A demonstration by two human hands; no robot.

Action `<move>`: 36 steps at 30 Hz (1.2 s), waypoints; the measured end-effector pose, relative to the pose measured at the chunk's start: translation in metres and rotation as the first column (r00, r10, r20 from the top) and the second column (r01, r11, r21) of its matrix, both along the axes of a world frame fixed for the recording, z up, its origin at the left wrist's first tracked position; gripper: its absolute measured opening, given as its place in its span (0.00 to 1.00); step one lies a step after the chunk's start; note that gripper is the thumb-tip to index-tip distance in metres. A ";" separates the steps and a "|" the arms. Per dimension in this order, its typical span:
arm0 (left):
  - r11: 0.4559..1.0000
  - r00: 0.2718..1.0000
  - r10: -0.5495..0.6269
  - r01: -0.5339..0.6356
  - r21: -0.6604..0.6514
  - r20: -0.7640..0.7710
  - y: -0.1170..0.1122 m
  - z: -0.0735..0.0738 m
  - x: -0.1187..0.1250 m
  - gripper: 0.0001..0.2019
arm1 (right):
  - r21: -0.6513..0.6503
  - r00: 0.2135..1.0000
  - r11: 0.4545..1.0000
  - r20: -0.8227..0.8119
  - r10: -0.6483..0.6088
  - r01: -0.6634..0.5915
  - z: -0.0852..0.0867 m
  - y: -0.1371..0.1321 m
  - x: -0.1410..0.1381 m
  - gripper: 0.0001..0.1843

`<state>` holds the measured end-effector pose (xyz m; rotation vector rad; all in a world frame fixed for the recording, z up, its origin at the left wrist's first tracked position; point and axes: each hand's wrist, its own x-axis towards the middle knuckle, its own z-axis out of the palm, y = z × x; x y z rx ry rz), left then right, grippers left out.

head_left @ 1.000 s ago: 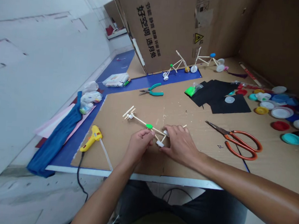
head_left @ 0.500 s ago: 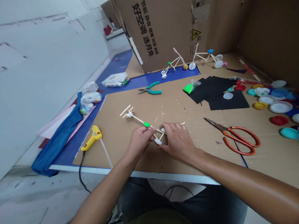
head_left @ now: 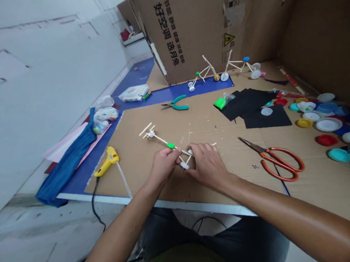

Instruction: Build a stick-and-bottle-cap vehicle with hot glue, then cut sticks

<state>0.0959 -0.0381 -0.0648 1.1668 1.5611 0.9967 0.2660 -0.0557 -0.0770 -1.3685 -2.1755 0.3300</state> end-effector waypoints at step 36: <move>1.000 0.998 -0.003 0.002 -0.020 -0.060 -0.002 0.006 0.003 0.18 | -0.050 1.000 0.999 -0.017 0.003 -0.004 -0.001 0.002 -0.001 0.31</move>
